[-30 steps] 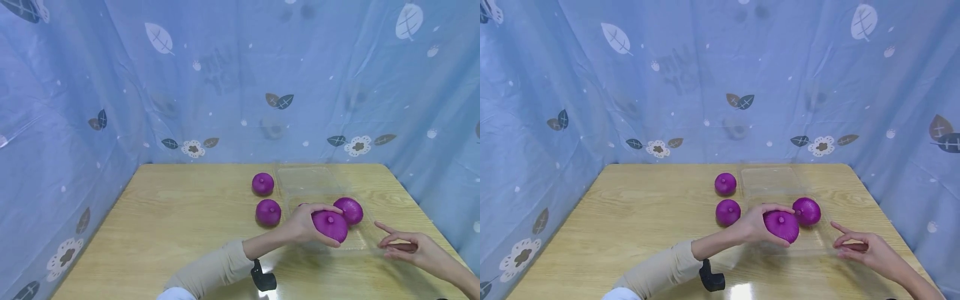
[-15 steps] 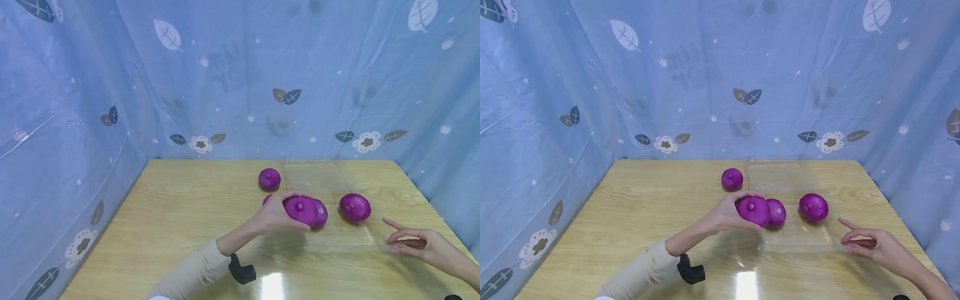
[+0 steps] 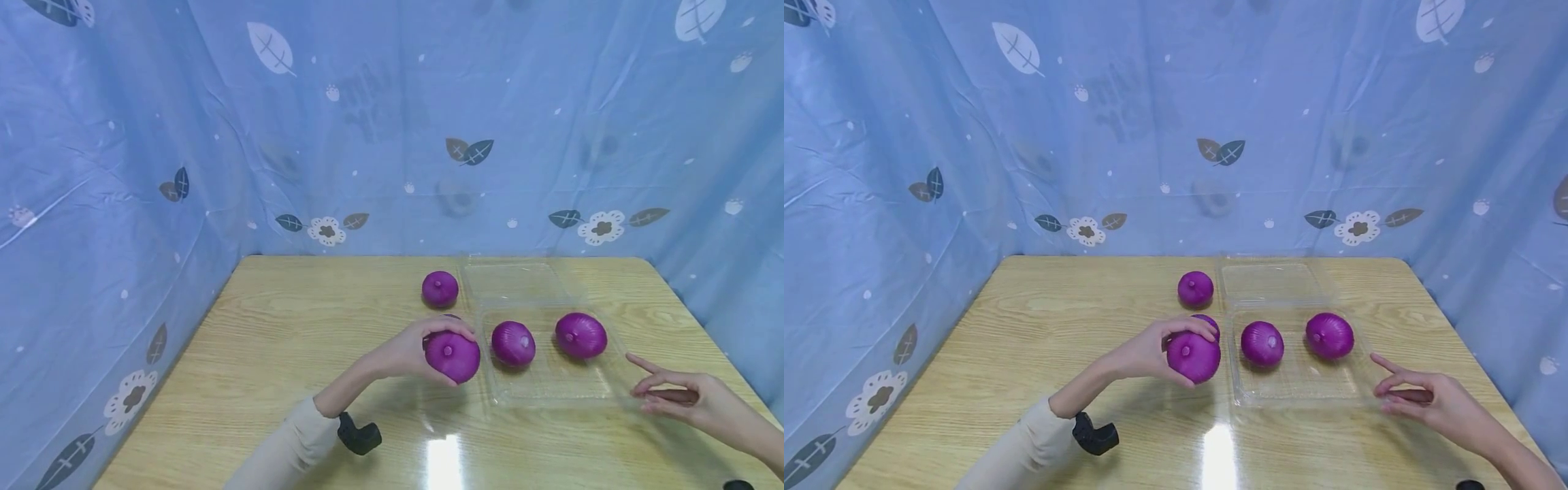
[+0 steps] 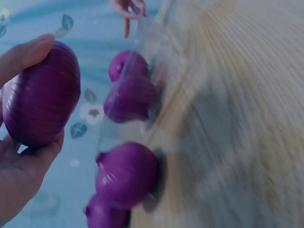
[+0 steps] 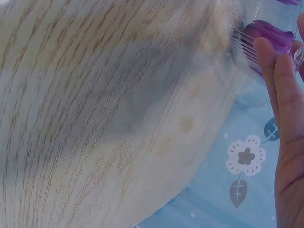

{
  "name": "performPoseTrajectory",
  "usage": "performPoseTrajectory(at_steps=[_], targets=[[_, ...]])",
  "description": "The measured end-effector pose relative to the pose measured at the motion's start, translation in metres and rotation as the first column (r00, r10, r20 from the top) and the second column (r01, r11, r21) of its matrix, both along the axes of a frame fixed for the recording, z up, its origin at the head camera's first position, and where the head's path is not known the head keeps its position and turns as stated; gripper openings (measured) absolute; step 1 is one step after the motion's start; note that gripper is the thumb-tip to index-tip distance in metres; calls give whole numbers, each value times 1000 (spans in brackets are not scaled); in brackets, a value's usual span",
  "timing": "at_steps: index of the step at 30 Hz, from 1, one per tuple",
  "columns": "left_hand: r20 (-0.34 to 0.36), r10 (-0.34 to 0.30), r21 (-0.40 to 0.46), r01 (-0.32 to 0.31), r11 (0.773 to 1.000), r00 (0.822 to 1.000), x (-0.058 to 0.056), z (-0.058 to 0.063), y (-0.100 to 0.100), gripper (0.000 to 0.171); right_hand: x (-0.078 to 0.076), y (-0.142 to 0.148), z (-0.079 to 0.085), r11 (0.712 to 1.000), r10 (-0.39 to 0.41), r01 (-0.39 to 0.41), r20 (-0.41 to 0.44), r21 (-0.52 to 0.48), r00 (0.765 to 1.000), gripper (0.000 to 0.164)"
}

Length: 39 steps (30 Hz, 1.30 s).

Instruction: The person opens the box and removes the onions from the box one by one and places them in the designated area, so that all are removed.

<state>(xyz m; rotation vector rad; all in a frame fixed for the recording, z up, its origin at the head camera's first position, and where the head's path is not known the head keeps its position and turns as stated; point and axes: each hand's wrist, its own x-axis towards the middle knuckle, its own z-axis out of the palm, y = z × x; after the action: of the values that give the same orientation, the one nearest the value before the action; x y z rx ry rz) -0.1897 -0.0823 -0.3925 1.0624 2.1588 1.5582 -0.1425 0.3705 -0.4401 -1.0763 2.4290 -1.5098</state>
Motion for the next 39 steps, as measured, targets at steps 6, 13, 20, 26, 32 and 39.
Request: performPoseTrajectory(at_steps=[6, 13, 20, 26, 32, 39], targets=[[6, -9, -11, 9, 1000, 1000, -4, -10, -21, 66, 1, 2, -1, 1000, 4, -4, -32, -2, 999, 34], [-1, -15, -8, 15, 1000, 1000, -17, -17, -42, 66, 1, 2, -1, 1000, -19, 19, -50, 6, 999, 35], [12, 52, -20, -52, 998, 999, -38, -28, -61, 67, 3, 1, -3, 996, -68, 70, -39, 48, 997, 34], [-11, 117, -27, -117, 993, 993, -58, -33, -71, 70, 4, 2, -3, 994, -94, 96, -40, 53, 995, 34], [36, 152, -58, -149, 987, 988, -74, -37, -80, 74, 3, 2, -3, 994, -96, 97, -30, 54, 995, 32], [56, 153, -30, -152, 988, 987, -89, -38, -88, 73, 2, 1, -3, 996, -80, 79, 8, 39, 997, 32]])
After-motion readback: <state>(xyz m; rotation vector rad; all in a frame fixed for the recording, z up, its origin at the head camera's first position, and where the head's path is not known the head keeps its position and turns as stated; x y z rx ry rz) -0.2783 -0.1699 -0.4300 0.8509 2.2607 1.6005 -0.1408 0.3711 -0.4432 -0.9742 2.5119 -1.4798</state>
